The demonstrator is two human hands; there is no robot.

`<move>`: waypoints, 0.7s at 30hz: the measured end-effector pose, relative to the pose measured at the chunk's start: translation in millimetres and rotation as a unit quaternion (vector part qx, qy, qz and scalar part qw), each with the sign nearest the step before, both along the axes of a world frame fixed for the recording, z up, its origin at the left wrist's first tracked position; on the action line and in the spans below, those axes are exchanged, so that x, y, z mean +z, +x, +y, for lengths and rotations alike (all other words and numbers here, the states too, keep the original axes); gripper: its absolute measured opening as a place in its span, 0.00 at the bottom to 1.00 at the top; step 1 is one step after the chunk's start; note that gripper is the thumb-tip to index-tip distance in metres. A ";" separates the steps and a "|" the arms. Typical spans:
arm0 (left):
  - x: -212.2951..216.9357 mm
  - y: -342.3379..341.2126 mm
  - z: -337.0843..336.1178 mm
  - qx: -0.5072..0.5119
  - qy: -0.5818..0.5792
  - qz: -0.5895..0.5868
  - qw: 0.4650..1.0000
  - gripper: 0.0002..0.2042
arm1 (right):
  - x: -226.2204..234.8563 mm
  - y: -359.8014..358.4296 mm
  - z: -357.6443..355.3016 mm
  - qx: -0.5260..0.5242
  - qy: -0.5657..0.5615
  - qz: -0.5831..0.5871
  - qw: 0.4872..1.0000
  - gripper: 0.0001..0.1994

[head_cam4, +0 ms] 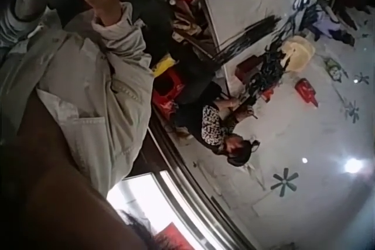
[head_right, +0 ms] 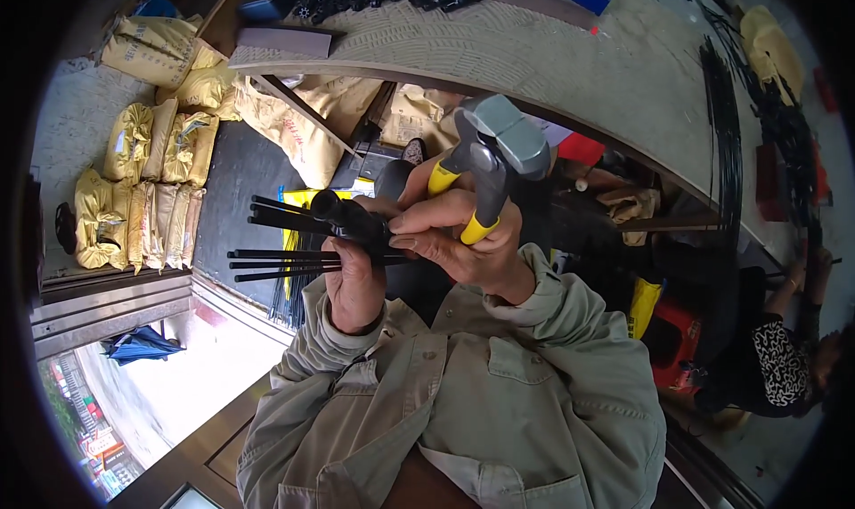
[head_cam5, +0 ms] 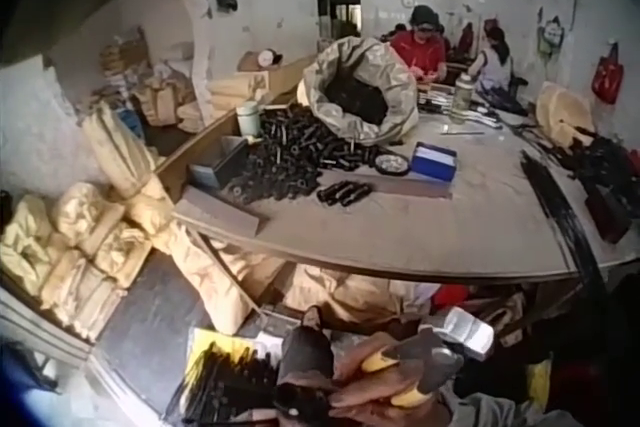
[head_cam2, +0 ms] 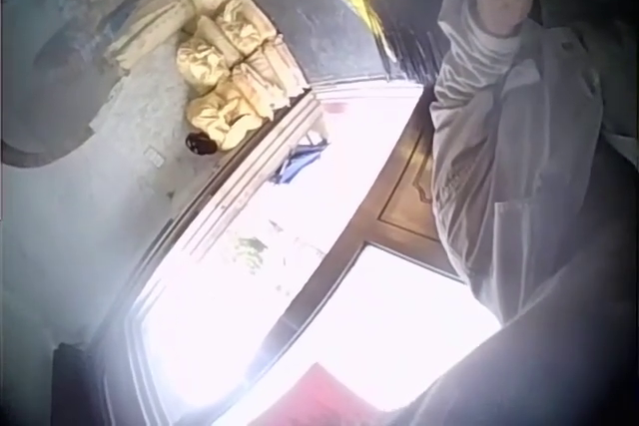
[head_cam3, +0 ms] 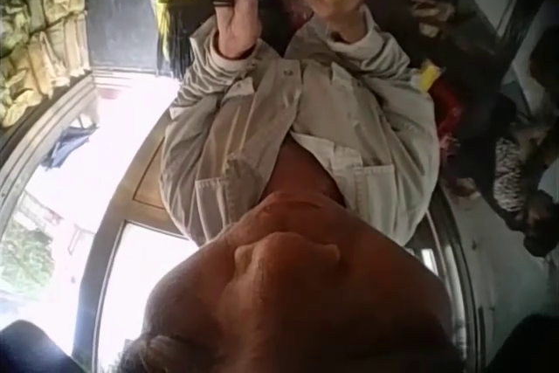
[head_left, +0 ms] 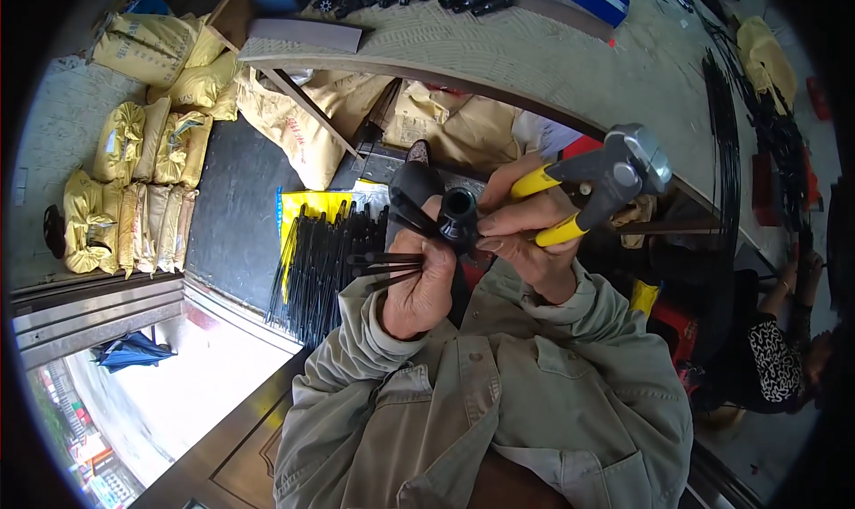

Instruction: Assembling industrial brush components by inserting bristle bundles into plastic bases and securing them.

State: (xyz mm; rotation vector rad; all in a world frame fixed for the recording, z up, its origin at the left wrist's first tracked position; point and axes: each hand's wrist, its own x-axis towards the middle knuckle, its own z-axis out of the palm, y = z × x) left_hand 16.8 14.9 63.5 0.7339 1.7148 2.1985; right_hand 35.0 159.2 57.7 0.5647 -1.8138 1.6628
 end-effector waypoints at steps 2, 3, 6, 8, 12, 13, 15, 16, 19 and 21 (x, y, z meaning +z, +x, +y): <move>2.8 1.3 0.3 0.013 -0.021 -0.044 0.999 0.32 | -0.8 -0.7 -2.8 -0.006 -0.005 0.001 1.000 0.08; 1.3 0.1 -0.9 0.014 -0.020 -0.044 0.999 0.32 | -1.5 -1.1 -4.0 -0.004 -0.004 0.001 1.000 0.08; -8.6 -6.5 -6.8 -0.014 0.038 0.031 0.999 0.23 | -3.3 -1.7 -8.1 0.001 -0.021 -0.009 1.000 0.08; -12.8 -9.1 -7.4 -0.014 0.038 0.044 0.998 0.23 | -3.0 -2.2 -9.1 0.006 -0.024 -0.019 1.000 0.07; -27.1 -7.6 -11.0 0.008 0.036 0.049 0.998 0.23 | -2.6 -4.5 -13.8 0.031 -0.059 -0.076 0.995 0.07; -31.6 -5.4 -12.6 0.032 0.037 0.025 0.999 0.23 | -2.5 -5.5 -16.5 0.047 -0.086 -0.114 0.989 0.07; -33.4 -6.3 -14.6 0.059 0.036 0.002 0.998 0.23 | -0.9 -7.0 -19.2 0.065 -0.115 -0.151 0.980 0.07; -32.2 -9.3 -14.8 0.044 0.053 -0.013 0.998 0.22 | 2.4 -6.7 -18.4 0.030 -0.055 -0.154 0.986 0.07; -31.9 -19.4 -19.8 0.020 0.084 -0.041 0.995 0.22 | 10.5 -3.0 -6.3 -0.034 0.062 -0.158 0.985 0.08; -37.8 -29.8 -26.1 -0.028 0.118 -0.038 0.992 0.21 | 13.9 3.6 18.6 -0.161 0.374 -0.046 0.912 0.08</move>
